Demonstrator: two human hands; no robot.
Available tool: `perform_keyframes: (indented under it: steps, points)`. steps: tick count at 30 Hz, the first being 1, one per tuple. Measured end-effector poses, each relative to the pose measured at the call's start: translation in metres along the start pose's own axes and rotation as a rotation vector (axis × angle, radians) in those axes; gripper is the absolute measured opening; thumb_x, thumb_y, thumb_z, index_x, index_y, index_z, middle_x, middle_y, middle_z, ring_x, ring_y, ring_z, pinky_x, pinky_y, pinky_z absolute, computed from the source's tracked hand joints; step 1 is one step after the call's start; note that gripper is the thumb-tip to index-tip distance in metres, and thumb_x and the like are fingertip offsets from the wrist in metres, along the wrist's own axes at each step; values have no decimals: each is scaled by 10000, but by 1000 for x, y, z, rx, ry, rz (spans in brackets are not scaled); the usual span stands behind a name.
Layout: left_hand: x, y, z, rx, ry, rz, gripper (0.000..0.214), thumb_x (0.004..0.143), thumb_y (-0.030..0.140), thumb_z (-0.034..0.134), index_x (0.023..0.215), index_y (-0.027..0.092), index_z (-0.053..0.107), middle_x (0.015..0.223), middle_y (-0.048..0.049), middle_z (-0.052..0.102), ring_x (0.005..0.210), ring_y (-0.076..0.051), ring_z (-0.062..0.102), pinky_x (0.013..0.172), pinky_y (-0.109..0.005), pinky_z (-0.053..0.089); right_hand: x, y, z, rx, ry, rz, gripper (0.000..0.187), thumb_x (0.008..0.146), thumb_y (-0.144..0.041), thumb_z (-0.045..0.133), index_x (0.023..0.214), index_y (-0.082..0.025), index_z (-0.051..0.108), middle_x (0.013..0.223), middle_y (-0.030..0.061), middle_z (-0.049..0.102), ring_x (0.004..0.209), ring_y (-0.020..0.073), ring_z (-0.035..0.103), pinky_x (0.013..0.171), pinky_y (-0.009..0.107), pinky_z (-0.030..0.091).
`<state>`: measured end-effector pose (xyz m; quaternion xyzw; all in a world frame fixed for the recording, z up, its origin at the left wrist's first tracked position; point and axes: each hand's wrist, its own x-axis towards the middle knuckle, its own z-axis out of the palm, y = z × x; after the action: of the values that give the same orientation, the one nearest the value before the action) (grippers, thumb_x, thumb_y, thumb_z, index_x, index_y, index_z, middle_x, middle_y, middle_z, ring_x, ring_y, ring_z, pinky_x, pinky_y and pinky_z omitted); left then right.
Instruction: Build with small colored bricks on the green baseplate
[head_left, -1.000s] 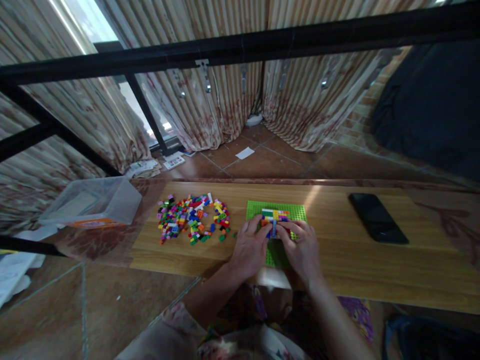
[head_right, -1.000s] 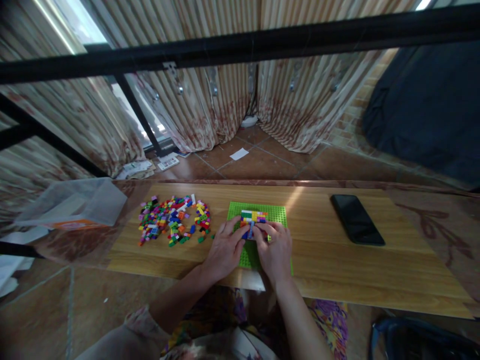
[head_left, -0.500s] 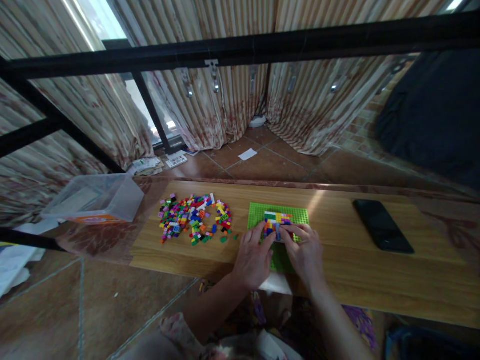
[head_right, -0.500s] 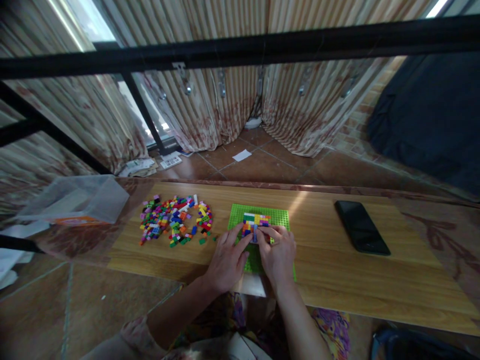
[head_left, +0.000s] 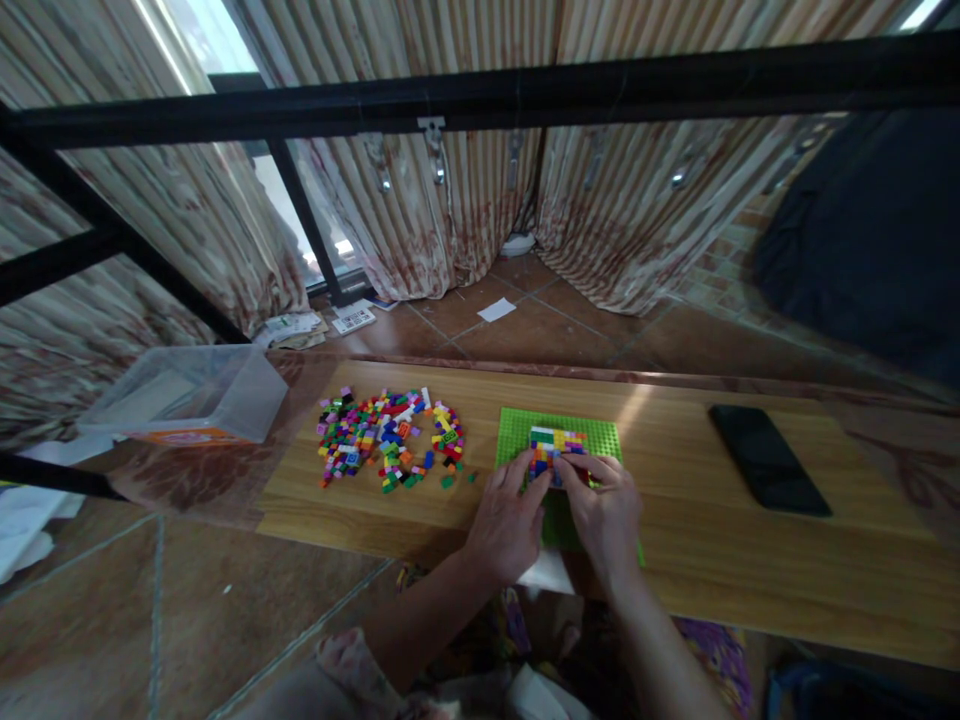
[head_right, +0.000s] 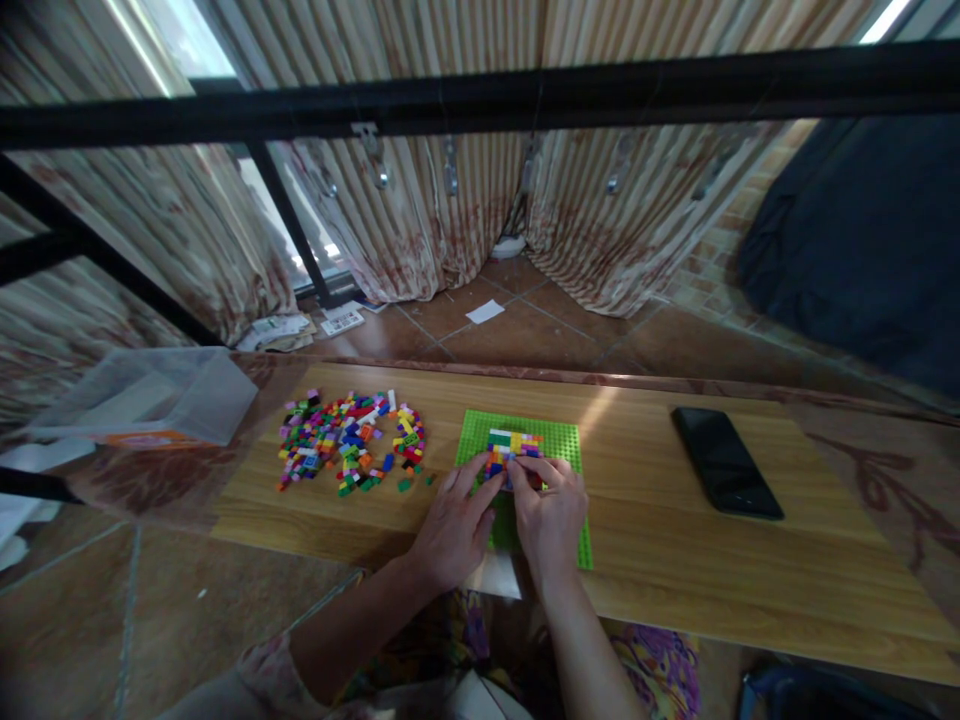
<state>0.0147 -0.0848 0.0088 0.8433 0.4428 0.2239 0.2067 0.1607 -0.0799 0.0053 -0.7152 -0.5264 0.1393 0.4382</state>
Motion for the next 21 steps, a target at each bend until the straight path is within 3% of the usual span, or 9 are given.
perform_keyframes:
  steps: [21]
  points:
    - [-1,-3,9,48,15,30,500,827,127,451,1326,164,432,1435,-146,346,1267,-286,394,1043,-473,385,0,-6,2,80,1,37,288,784,-407,581,709,-185,749,771,69,670,700,174,589,653,293,427]
